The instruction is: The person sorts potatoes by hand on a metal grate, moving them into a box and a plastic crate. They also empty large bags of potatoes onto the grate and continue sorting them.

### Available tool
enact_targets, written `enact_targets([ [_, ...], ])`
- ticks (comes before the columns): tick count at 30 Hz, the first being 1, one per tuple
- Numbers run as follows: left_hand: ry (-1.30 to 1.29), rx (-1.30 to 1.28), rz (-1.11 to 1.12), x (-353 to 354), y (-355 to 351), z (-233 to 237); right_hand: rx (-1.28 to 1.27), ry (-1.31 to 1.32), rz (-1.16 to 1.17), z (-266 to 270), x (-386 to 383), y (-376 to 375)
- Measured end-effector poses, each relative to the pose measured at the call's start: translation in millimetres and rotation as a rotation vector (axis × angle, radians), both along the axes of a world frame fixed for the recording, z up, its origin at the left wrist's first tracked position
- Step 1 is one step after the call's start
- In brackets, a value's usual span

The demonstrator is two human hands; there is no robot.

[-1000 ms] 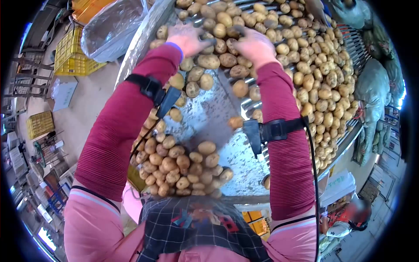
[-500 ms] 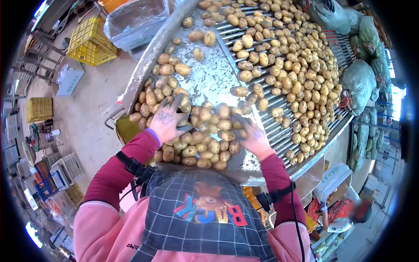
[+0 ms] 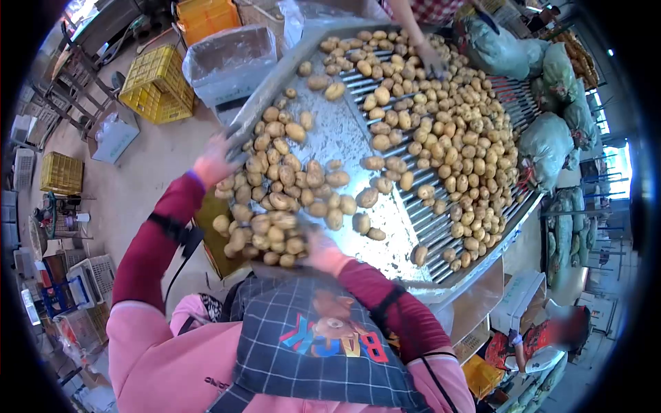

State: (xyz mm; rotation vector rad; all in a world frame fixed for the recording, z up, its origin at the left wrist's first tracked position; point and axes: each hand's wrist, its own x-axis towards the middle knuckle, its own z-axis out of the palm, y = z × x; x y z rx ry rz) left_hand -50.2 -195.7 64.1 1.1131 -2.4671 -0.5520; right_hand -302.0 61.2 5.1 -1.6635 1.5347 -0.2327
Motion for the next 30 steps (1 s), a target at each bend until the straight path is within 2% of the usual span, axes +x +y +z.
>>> enact_targets([
  [2, -0.015, -0.075, -0.032, -41.5, -51.7, -16.1, 0.159, -0.019, 0.123, 35.5, 28.3, -40.8],
  [4, -0.146, 0.074, -0.087, -88.5, -82.5, -9.1, 0.175, 0.126, 0.401, 16.1, 50.0, -64.2],
  [5, -0.110, 0.055, -0.077, -106.8, -95.7, -39.9, 0.083, 0.054, 0.390, 29.0, 52.5, -64.3],
  [6, -0.227, 0.029, -0.052, -124.3, -92.4, -42.5, -0.146, -0.096, 0.343, 14.6, 54.2, -56.9],
  [8, -0.461, -0.015, 0.018, -152.5, -62.4, -49.9, -0.327, -0.190, 0.302, 46.2, 34.8, -55.9],
  [10, -0.629, 0.209, -0.059, -162.4, -32.7, -43.2, -0.094, -0.135, 0.153, 95.0, -17.5, -69.8],
  [11, -0.501, 0.189, -0.105, -154.5, -7.4, -48.1, -0.169, 0.178, 0.177, 62.0, -59.1, -78.2],
  [12, -0.380, 0.174, -0.154, -143.2, 23.3, -53.4, -0.424, 0.153, -0.048, 74.4, -102.7, -76.5],
  [14, -0.503, 0.334, -0.337, -127.0, 66.4, -24.8, -0.113, 0.013, -0.613, 106.3, -180.2, -89.6],
  [16, -0.499, 0.215, -0.453, -108.9, 107.0, -30.7, 0.028, 0.426, -0.665, 64.3, -254.8, -76.6],
  [18, -0.217, 0.126, -0.436, -83.1, 140.0, -41.4, 0.216, 0.503, -0.490, 101.9, -204.1, -95.5],
  [19, -0.196, 0.142, -0.417, -75.0, 145.6, -33.9, 0.184, 0.448, -0.394, 70.5, -198.9, -86.6],
  [21, -0.145, 0.100, -0.312, -59.1, 158.6, -24.5, -0.021, 0.420, -0.368, 24.8, -160.7, -59.0],
  [22, -0.117, 0.040, -0.220, -50.9, 162.9, -25.3, 0.148, 0.364, -0.349, 65.8, -127.2, -56.9],
  [24, -0.078, 0.118, 0.002, -31.4, 165.5, -31.2, 0.133, 0.091, -0.110, 84.0, -125.4, -39.9],
  [26, 0.042, 0.128, 0.210, -12.2, 167.6, -36.2, 0.135, 0.121, -0.205, 87.8, -173.1, -36.7],
  [27, 0.020, 0.153, 0.269, -8.2, 166.4, -24.8, 0.403, 0.163, -0.311, 100.1, -219.8, -56.0],
  [29, -0.040, 0.199, 0.383, 8.0, 166.3, -22.9, -0.010, 0.110, -0.884, 131.7, -301.5, -54.7],
  [30, -0.032, 0.193, 0.403, 9.6, 167.2, -23.8, -0.275, 0.068, -1.093, 147.5, -342.2, -54.0],
])
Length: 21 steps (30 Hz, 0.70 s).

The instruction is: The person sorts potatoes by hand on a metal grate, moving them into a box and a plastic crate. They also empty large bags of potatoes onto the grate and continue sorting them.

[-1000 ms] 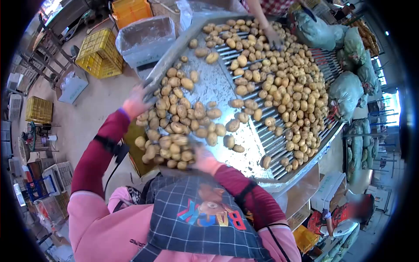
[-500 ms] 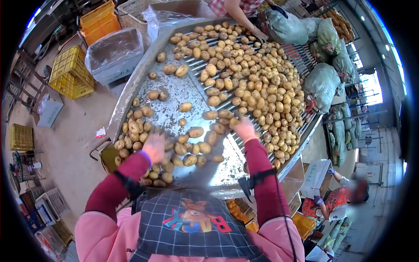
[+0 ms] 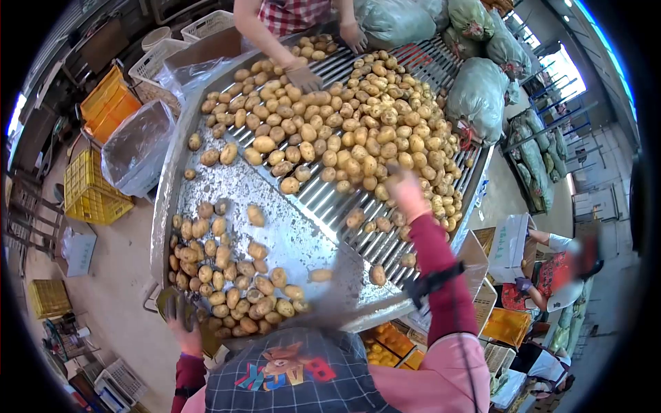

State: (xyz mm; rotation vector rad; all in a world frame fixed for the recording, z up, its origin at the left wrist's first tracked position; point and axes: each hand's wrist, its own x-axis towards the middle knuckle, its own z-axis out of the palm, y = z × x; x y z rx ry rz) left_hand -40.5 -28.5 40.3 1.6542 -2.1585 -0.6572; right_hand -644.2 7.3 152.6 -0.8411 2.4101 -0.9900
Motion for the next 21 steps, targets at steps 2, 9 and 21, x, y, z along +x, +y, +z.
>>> enact_targets([
  [2, 0.007, -0.011, 0.051, -3.1, -1.8, 2.4, -0.006, 0.041, -0.016, -20.4, -102.1, 0.5],
  [9, 0.275, -0.003, -0.182, -149.9, -60.5, -5.4, 0.468, -0.374, 0.276, -67.0, -126.1, -25.2],
  [21, 0.121, -0.081, -0.255, -190.4, -72.2, -31.0, 0.700, -0.071, 0.900, 1.7, 66.3, -46.8],
])
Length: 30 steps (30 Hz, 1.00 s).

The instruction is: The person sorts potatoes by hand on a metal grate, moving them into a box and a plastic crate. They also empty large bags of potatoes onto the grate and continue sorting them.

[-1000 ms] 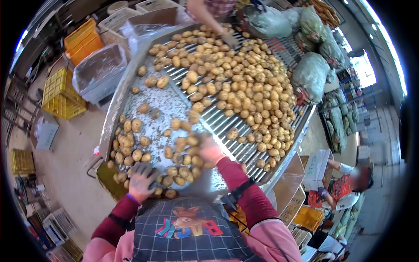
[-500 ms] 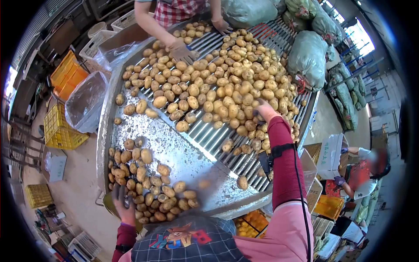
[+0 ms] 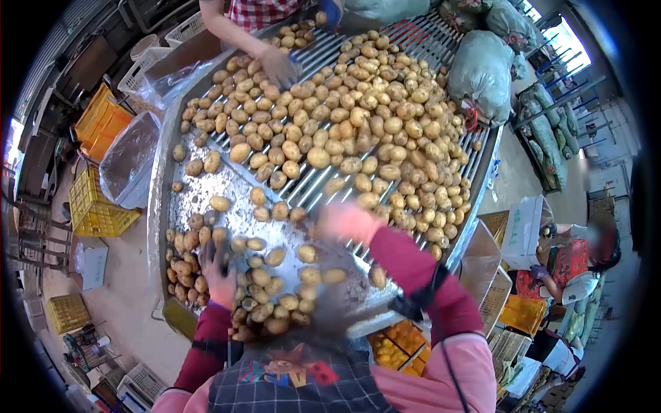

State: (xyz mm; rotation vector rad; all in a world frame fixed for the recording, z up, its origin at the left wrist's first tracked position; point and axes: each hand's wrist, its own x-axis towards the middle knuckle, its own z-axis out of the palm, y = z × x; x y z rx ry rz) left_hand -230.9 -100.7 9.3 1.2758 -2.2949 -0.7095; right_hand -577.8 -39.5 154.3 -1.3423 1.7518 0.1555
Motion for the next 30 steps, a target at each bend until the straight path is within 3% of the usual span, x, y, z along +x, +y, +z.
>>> enact_targets([
  [1, 0.071, 0.052, 0.063, 25.5, 15.6, -8.2, -0.151, 0.212, -0.165, -5.6, -20.4, -22.6],
  [3, 0.191, 0.167, 0.213, 61.6, 43.4, -8.4, -0.615, 0.262, -0.458, -68.9, -73.8, -64.8],
  [5, 0.097, 0.145, 0.229, 81.3, 60.6, 6.2, -0.144, 0.228, -0.291, -109.0, -78.9, -105.9],
  [8, 0.112, 0.126, 0.256, 99.6, 71.3, 22.9, -0.275, -0.111, -0.365, -160.0, -15.3, -93.4],
  [9, 0.152, 0.107, 0.265, 104.4, 72.3, 21.5, -0.363, 0.086, -0.282, -136.9, 13.8, -74.4],
  [11, 0.146, 0.109, 0.252, 109.7, 73.9, 22.2, -0.456, 0.206, -0.126, -145.2, 50.9, -42.2],
  [14, 0.109, 0.095, 0.156, 115.1, 84.3, 18.2, -0.609, -0.331, -0.626, -130.4, 82.1, 37.5],
  [15, 0.080, 0.092, 0.108, 113.7, 88.2, 18.9, -0.570, -0.621, -0.937, -121.7, 87.4, 70.5],
  [16, 0.052, 0.092, 0.059, 111.0, 93.1, 20.7, -0.665, -0.589, -0.994, -130.4, 74.4, 109.7],
  [17, 0.027, 0.091, 0.012, 106.4, 98.1, 23.0, -0.744, -0.596, -1.169, -98.9, 67.8, 148.2],
  [19, 0.066, 0.104, -0.120, 91.5, 100.9, 32.9, -0.956, -0.280, -1.388, -92.5, 25.6, 242.4],
  [20, 0.055, 0.089, -0.216, 81.6, 98.8, 37.8, -1.034, -0.288, -1.537, -49.1, 24.2, 268.3],
  [21, 0.046, 0.071, -0.318, 70.9, 97.1, 39.0, -1.052, -0.135, -1.489, -47.7, -2.9, 317.8],
  [23, 0.055, 0.038, -0.546, 46.0, 94.5, 37.4, -0.795, 0.361, -1.396, -39.8, -35.1, 384.7],
  [25, -0.010, 0.027, -0.749, 16.7, 99.4, 55.6, -0.841, 0.768, -1.173, -32.2, -38.4, 398.1],
  [27, -0.204, 0.038, -0.828, 5.6, 105.1, 52.0, -0.749, 0.389, -1.256, -58.0, -46.8, 388.3],
  [28, -0.295, 0.042, -0.848, 7.6, 104.8, 51.4, -0.407, 0.451, -1.220, -58.7, -30.1, 360.3],
  [29, -0.386, 0.044, -0.862, 10.9, 103.7, 49.5, -0.491, 0.374, -1.131, -92.1, -13.0, 338.2],
  [30, -0.327, 0.028, -0.731, 22.5, 99.1, 36.1, -0.208, 0.304, -1.109, -83.6, 17.1, 292.9],
])
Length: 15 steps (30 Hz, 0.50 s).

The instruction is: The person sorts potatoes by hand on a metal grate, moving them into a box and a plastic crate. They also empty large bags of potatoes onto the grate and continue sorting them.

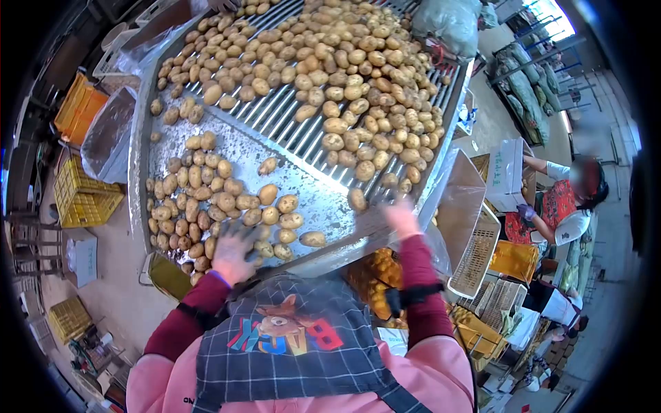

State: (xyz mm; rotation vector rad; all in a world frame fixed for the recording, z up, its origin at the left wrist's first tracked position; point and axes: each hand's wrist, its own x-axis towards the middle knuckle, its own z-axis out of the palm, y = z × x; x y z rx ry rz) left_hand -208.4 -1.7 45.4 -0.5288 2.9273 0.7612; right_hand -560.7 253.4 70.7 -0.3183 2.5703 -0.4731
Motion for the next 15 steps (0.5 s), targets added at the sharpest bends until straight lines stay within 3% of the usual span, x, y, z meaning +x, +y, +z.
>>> enact_targets([
  [1, -0.012, 0.142, 0.161, 18.4, -9.2, -17.9, 0.063, -0.013, 0.007, -11.3, 38.8, -40.1],
  [2, -0.096, 0.090, 0.247, 40.7, -15.8, -23.7, 0.001, -0.023, 0.327, 2.9, 77.0, -67.4],
  [3, -0.144, -0.024, 0.260, 48.0, -22.9, -6.9, -0.030, -0.024, 0.558, -27.9, 99.3, -83.4],
  [5, -0.020, -0.062, 0.392, 87.9, -36.9, -28.7, -0.057, -0.048, 0.779, -34.5, 141.4, -111.3],
  [8, -0.073, -0.278, 0.472, 111.5, -30.9, -22.7, -0.326, -0.170, 0.603, -9.5, 92.1, -139.3],
  [9, -0.028, -0.290, 0.532, 117.9, -25.2, -22.5, -0.179, -0.051, 0.539, 18.9, 61.0, -157.4],
  [10, 0.017, -0.303, 0.587, 124.6, -20.2, -21.9, 0.056, -0.101, 0.468, 29.0, 19.2, -186.8],
  [11, 0.078, -0.248, 0.665, 127.9, -15.2, -26.2, -0.080, 0.370, 0.631, 4.6, -13.0, -190.2],
  [12, 0.142, -0.192, 0.740, 127.9, -10.2, -34.3, -0.078, 0.448, 0.642, 15.5, -34.1, -199.3],
  [13, 0.208, -0.136, 0.809, 124.3, -7.2, -35.1, 0.224, 0.175, 0.715, 23.2, -52.0, -219.1],
  [15, 0.235, -0.106, 0.800, 117.6, -8.4, -37.0, 0.347, -0.081, 0.919, 35.0, -43.2, -237.8],
])
